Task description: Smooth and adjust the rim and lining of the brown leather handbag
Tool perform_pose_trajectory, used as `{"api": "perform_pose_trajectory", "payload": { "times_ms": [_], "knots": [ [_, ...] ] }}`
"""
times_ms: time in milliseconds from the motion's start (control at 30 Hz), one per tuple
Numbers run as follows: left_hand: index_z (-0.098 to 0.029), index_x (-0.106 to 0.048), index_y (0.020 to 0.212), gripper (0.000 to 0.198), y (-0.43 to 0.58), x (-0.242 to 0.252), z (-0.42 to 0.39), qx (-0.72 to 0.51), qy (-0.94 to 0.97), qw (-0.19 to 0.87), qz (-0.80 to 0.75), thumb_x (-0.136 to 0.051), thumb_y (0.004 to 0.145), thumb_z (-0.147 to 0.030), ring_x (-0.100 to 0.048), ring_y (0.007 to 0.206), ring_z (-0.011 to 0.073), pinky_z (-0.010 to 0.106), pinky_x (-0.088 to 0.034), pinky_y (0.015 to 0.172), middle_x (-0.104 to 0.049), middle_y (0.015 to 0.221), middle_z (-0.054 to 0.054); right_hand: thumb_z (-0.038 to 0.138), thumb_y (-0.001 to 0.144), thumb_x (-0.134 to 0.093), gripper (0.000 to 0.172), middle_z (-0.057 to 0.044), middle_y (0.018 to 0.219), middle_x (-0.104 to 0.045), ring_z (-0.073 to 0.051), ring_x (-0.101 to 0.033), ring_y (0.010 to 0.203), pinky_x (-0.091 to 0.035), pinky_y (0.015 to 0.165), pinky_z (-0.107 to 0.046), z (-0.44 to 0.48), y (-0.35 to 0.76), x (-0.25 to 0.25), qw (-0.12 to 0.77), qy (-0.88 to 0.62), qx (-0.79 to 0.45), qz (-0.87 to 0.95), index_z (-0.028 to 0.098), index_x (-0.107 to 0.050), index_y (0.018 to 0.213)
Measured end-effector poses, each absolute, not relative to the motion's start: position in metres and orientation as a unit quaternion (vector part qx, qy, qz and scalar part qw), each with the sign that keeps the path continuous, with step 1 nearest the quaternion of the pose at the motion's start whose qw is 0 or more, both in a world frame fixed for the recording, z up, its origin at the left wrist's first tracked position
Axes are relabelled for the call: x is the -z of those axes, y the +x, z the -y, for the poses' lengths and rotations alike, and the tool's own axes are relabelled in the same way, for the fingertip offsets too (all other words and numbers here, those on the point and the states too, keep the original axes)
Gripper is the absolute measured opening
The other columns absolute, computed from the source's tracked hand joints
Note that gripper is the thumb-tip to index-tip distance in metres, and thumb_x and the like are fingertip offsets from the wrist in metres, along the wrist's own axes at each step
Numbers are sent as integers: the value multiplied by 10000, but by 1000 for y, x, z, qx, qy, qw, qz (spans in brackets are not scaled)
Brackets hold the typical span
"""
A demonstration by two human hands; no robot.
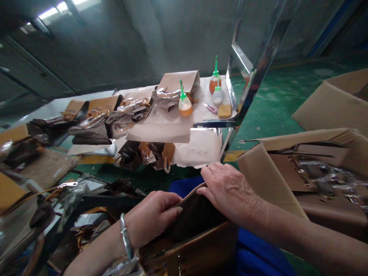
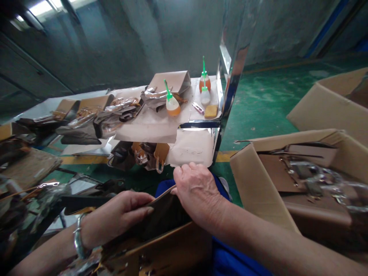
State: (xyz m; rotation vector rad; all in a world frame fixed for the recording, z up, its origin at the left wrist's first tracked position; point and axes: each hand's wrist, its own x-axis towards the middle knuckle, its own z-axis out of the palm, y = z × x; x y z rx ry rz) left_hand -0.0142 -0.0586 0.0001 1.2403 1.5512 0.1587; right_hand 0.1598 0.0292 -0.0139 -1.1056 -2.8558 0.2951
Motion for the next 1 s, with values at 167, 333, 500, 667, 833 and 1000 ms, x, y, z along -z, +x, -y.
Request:
{"api": "perform_pose_trajectory", "payload": {
  "times_ms": [167, 333, 500, 667, 833, 1000],
  "knots": [
    [-102, -593, 857, 376, -5, -6, 47, -53, 462, 631, -621, -530, 677, -427, -408, 511, 102, 189, -284, 433, -523, 609, -3, 259, 845, -532, 115, -32, 816, -621, -177, -576, 768, -388, 632, -251, -32, 164, 17, -26, -278, -215, 936, 186, -604, 793],
    [-107, -585, 873, 308, 4, 11, 26, -99, 512, 675, -523, -525, 733, -374, -329, 540, 80, 181, -279, 474, -431, 604, -39, 154, 784, -574, 77, -6, 677, -613, -148, -552, 621, -354, 554, -252, -28, 170, 23, 73, -207, -225, 949, 161, -578, 707],
    [-136, -605, 914, 240, 4, 29, 16, -199, 526, 651, -510, -493, 775, -296, -503, 818, 149, 238, -389, 785, -602, 828, 0, 260, 814, -549, 136, -38, 700, -607, -187, -544, 649, -384, 612, -306, -9, 167, 30, 240, -205, -130, 940, 138, -577, 762],
    [-109, -602, 999, 380, -12, 30, 21, -240, 407, 671, -572, -553, 682, -313, -559, 816, 183, 284, -414, 769, -647, 904, 52, 166, 866, -365, 362, 61, 402, -493, -91, -399, 371, -380, 566, -237, 12, 167, 47, 253, -72, -138, 955, 197, -484, 526],
    [-108, -630, 953, 364, -36, 16, 35, -256, 377, 667, -590, -605, 646, -301, -554, 710, 150, 240, -418, 674, -655, 826, 41, 230, 838, -516, 275, 51, 518, -590, -92, -535, 494, -370, 878, -269, -19, 188, 10, 139, -76, -191, 969, 206, -538, 564],
    [-127, -628, 955, 298, -39, -17, 54, -244, 403, 675, -568, -566, 696, -261, -548, 716, 135, 210, -407, 654, -647, 875, 43, 261, 846, -512, 274, 30, 566, -594, -121, -590, 640, -375, 895, -288, -55, 190, -28, 66, -82, -190, 976, 190, -550, 583]
  ]
}}
